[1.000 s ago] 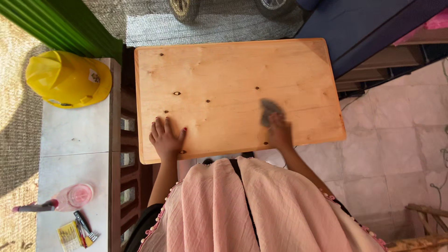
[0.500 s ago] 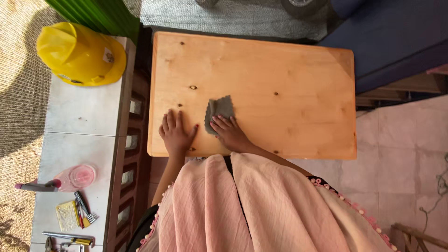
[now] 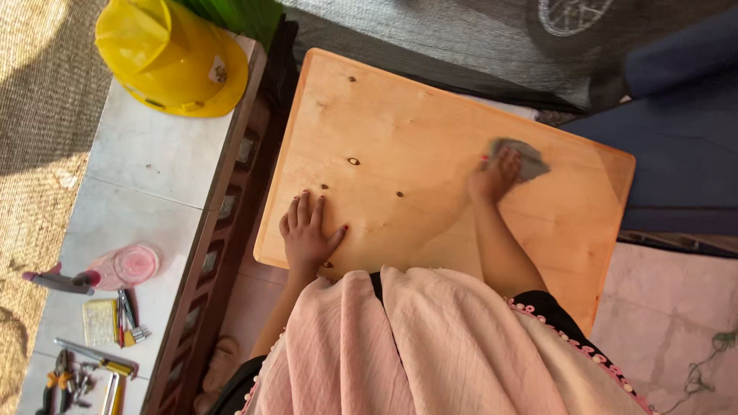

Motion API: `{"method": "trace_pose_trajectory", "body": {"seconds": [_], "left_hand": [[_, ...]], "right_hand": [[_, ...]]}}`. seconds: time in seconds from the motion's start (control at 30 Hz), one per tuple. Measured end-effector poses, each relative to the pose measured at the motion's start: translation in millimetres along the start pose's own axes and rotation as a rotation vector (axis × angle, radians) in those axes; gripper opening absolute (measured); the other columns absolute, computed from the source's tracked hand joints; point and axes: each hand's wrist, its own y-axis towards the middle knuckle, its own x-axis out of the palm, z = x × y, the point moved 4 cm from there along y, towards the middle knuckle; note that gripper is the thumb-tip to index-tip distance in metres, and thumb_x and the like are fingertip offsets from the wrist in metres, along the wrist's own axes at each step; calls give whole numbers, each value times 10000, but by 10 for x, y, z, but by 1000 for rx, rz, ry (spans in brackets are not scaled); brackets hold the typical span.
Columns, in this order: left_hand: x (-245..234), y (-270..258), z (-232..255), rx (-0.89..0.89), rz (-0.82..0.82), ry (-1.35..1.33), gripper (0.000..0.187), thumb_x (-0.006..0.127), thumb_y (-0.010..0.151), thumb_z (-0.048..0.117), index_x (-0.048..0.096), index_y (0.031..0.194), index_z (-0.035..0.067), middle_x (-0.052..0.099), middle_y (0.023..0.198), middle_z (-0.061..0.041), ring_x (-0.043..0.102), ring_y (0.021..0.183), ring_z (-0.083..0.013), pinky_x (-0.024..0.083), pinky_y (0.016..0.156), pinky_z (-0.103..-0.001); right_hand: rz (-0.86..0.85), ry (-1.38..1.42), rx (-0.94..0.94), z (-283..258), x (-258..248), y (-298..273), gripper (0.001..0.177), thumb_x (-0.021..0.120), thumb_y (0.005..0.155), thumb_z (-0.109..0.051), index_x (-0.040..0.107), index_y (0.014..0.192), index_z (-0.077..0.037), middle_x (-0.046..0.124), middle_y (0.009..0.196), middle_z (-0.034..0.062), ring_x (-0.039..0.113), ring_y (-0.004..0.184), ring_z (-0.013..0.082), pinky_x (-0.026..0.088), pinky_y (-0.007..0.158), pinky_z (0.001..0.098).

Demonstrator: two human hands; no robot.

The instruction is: The person sands a wooden board by hand using sandpaper and a spray bottle.

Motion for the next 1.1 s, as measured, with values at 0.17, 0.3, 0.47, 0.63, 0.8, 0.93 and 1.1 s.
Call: {"method": "trace_pose_trajectory", "body": {"seconds": [0.17,0.3,0.47,0.63,0.8,0.93,1.1], "left_hand": [[22,40,-15,5,7,10,753,694,857,623,623,1418,125,491,1565,-169,440,1441,-346,324,1142,-517],[5,57,13,-8,-25,38,754,695,832,619,637,1399,126,498,1549,-167,448,1429,-340,323,1127,-505],[27,26,4,-18,-39,24,740,697,873,621,630,1416,122,490,1566,-168,441,1444,-342,317,1153,-505],[73,44,-38,-18,-54,36,767,705,839,631,633,1414,128,481,1570,-166,435,1443,-350,310,1141,-523],[101,50,-69,-28,-65,32,769,712,828,644,641,1393,127,481,1565,-168,435,1435,-349,310,1137,-519],[97,36,-86,-41,-50,6,761,711,838,637,645,1405,135,483,1571,-164,437,1446,-337,312,1152,-499],[90,38,-84,-47,-45,-4,765,710,840,648,647,1414,145,487,1569,-153,437,1446,-332,312,1154,-498]], "right_hand": [[-98,281,-619,-2054,199,-467,560,679,991,-191,481,1486,-18,425,1585,240,346,1493,439,265,1207,576],[-332,293,-861,-2875,-130,-1123,608,614,987,-271,443,1526,-48,314,1653,184,251,1533,372,171,1196,657],[-394,285,-914,-2597,-110,-779,578,595,1041,-297,436,1561,-98,317,1674,101,248,1555,326,149,1202,683],[-263,112,-594,-1946,217,267,605,599,1068,-284,389,1607,-109,260,1704,110,204,1564,334,113,1187,698],[-242,126,-370,-2387,529,550,661,585,1049,-312,318,1613,-95,187,1685,138,143,1547,353,105,1205,673],[-250,222,-664,-3379,495,-106,606,587,1078,-299,369,1603,-91,196,1701,142,146,1580,358,131,1230,686],[-505,369,-1222,-4033,102,-1355,585,589,1022,-298,423,1540,-81,284,1655,133,207,1545,358,127,1206,690]]}}
